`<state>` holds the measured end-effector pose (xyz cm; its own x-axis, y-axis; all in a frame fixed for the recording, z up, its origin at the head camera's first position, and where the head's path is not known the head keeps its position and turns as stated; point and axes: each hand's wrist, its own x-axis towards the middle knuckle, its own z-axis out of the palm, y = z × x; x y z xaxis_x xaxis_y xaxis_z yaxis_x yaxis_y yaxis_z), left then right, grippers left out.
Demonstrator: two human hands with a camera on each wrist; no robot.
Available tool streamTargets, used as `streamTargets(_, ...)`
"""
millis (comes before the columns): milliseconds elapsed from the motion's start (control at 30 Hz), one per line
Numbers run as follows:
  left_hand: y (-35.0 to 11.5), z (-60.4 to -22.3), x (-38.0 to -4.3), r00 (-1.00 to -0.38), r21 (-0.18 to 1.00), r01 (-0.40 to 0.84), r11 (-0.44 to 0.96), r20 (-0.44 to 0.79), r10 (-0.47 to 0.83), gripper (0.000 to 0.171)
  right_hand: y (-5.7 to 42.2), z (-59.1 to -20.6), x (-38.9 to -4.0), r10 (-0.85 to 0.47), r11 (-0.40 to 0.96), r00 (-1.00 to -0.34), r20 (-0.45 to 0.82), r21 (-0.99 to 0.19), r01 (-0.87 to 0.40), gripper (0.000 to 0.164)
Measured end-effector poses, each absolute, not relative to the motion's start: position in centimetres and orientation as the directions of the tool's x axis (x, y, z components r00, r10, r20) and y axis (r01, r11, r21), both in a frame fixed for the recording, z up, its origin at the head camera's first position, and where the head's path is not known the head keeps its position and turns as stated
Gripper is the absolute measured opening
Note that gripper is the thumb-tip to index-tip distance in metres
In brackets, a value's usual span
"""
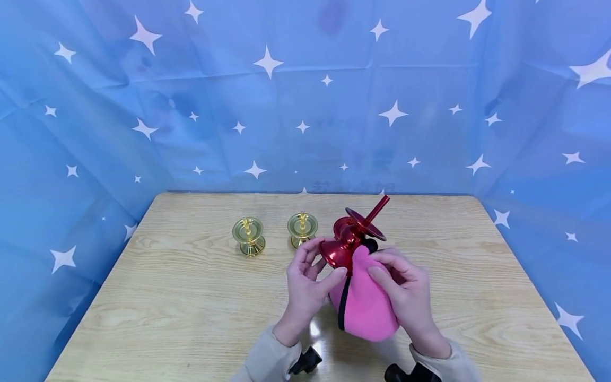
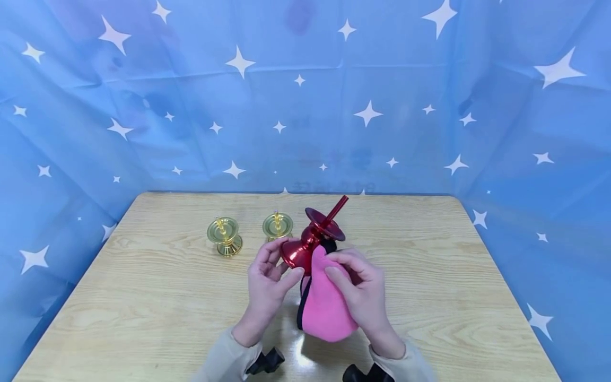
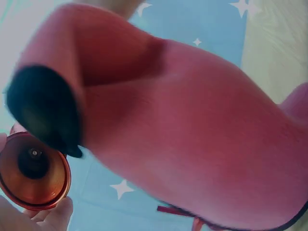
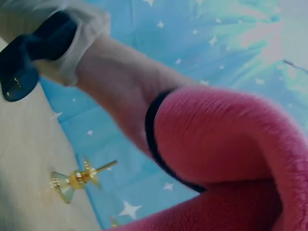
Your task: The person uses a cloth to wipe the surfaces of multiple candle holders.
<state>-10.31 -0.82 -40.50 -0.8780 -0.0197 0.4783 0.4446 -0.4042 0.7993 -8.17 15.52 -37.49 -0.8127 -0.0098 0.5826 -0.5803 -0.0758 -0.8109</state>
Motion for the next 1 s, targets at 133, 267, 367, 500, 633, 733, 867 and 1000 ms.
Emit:
streamTargets(133,-1.0,-40.2,-10.3,-0.883,0.776,0.415,-0.474,0.47,-0.003,0.063,15.4,-38.1,-8.6,0.028,0.006,-0.856,0.517,-0.856,-0.517,0.014)
streamTargets(267,-0.5,-40.1,-9.9,-0.893,0.749,0.366,-0.552,0.45,0.019,0.066,14.9,-38.7,-9.2,0.09,-0.017,-0.902,0.423,-0.904,-0.426,0.017)
streamTargets(367,0.0,-40.1,-9.8,-0.904,0.732,0.348,-0.585,0.428,-0.002,0.068,14.5,-38.9,-9.3,0.142,-0.074,-0.934,0.329,-0.937,-0.341,0.015)
streamTargets(500,0.4,-40.2,-9.8,-0.911,0.729,0.354,-0.586,0.41,-0.04,0.064,14.1,-38.8,-8.8,0.199,-0.163,-0.958,0.207,-0.957,-0.24,0.014)
streamTargets(633,0.7,-40.3,-9.9,-0.92,0.749,0.331,-0.574,0.39,-0.021,0.064,13.7,-38.7,-8.1,0.248,-0.332,-0.962,0.116,-0.923,-0.196,0.018)
streamTargets(733,0.8,-40.3,-9.9,-0.934,0.785,0.283,-0.551,0.355,0.026,0.065,13.3,-38.7,-7.9,0.302,-0.438,-0.951,0.062,-0.877,-0.196,0.021)
streamTargets(867,0.7,-40.2,-10.0,-0.934,0.827,0.261,-0.498,0.346,0.086,0.061,12.9,-38.9,-7.7,0.365,-0.488,-0.931,0.024,-0.847,-0.213,0.021)
streamTargets(1000,0.6,-40.1,-10.2,-0.924,0.85,0.274,-0.449,0.362,0.123,0.055,12.7,-39.2,-7.5,0.396,-0.494,-0.918,0.025,-0.836,-0.236,0.02)
